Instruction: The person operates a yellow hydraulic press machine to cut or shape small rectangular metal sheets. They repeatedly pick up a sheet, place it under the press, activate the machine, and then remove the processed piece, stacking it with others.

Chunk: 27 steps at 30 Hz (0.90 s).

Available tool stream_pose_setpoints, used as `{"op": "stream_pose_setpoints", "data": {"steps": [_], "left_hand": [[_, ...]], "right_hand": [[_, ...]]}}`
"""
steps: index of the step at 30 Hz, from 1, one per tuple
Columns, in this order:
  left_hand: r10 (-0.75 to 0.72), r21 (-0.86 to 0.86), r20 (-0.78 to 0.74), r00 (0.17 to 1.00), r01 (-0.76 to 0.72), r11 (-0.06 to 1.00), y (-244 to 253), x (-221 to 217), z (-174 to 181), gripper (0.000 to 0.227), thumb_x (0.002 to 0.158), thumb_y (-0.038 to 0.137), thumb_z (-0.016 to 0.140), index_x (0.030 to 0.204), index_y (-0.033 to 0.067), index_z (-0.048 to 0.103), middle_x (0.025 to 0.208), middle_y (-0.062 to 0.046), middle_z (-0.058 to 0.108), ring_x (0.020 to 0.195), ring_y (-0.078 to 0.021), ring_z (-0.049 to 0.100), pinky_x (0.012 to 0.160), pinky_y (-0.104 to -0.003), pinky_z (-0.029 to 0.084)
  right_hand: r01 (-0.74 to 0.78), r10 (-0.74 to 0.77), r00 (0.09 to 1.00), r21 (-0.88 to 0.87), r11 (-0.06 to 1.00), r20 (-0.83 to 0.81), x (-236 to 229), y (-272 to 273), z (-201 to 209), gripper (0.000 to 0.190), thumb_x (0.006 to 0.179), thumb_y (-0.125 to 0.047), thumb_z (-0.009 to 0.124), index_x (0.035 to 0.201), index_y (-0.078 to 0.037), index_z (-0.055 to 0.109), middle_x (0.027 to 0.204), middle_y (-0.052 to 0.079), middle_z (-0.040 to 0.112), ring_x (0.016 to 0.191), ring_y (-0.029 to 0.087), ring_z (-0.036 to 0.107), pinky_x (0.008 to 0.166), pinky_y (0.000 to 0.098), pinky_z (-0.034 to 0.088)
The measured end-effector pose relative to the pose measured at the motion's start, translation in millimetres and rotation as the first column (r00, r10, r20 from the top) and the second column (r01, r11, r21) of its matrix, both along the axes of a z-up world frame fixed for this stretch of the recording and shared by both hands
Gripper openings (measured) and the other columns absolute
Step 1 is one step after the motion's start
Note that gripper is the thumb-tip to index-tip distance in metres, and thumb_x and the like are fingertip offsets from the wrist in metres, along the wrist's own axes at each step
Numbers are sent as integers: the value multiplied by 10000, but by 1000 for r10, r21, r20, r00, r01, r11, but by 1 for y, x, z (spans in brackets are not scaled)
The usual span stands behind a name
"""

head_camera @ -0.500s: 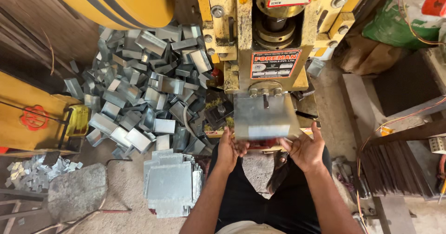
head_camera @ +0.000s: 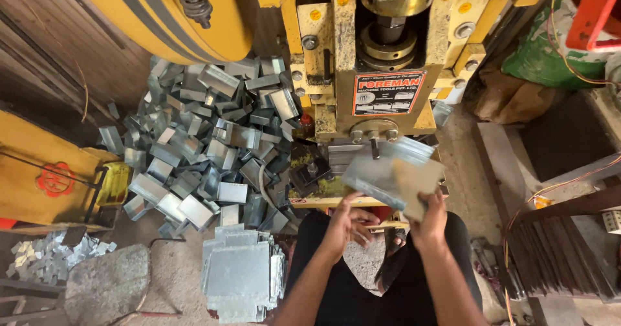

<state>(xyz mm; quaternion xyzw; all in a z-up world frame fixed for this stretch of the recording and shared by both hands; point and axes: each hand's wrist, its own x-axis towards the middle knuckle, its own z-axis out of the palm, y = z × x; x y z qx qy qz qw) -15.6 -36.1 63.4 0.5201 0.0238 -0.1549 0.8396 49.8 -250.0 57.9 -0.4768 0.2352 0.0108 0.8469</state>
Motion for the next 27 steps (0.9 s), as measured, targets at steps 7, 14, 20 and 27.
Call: {"op": "stream_pose_setpoints", "data": {"steps": [7, 14, 20, 27], "left_hand": [[266, 171, -36, 963, -256, 951, 6, 11, -21, 614, 997, 405, 592, 1422, -7, 427, 806, -142, 710, 587, -203, 696, 494, -308, 587], [297, 90, -27, 955, -293, 952, 13, 15, -28, 582, 999, 302, 624, 1483, 48, 423, 810, -99, 713, 590, -140, 664, 519, -263, 554], [269, 130, -72, 960, -258, 957, 19, 28, -18, 652, 945, 333, 660, 1486, 68, 409, 839, -129, 733, 623, -178, 705, 536, -305, 603], [-121, 255, -198, 973, 171, 952, 40, -10, -23, 683, 994, 514, 601, 1456, 11, 594, 921, -122, 727, 577, -143, 673, 553, -284, 612]], "right_hand": [[-549, 547, 836, 31, 836, 48, -44, 34, 4, 298, 1002, -209, 524, 1200, 7, 584, 1116, 173, 750, 903, 231, 751, 716, 392, 600], [-492, 506, 857, -137, 860, 97, -36, 49, -22, 318, 1030, -218, 574, 1097, 59, 715, 986, 144, 772, 853, 201, 716, 719, 317, 570], [-467, 475, 880, -183, 865, 5, -24, 53, -39, 332, 1017, -228, 590, 1058, 68, 734, 827, 149, 740, 709, 179, 676, 648, 319, 543], [-461, 468, 884, -164, 872, 7, -22, 54, -43, 330, 993, -238, 620, 1013, 66, 747, 761, 132, 739, 628, 171, 661, 595, 315, 568]]}}
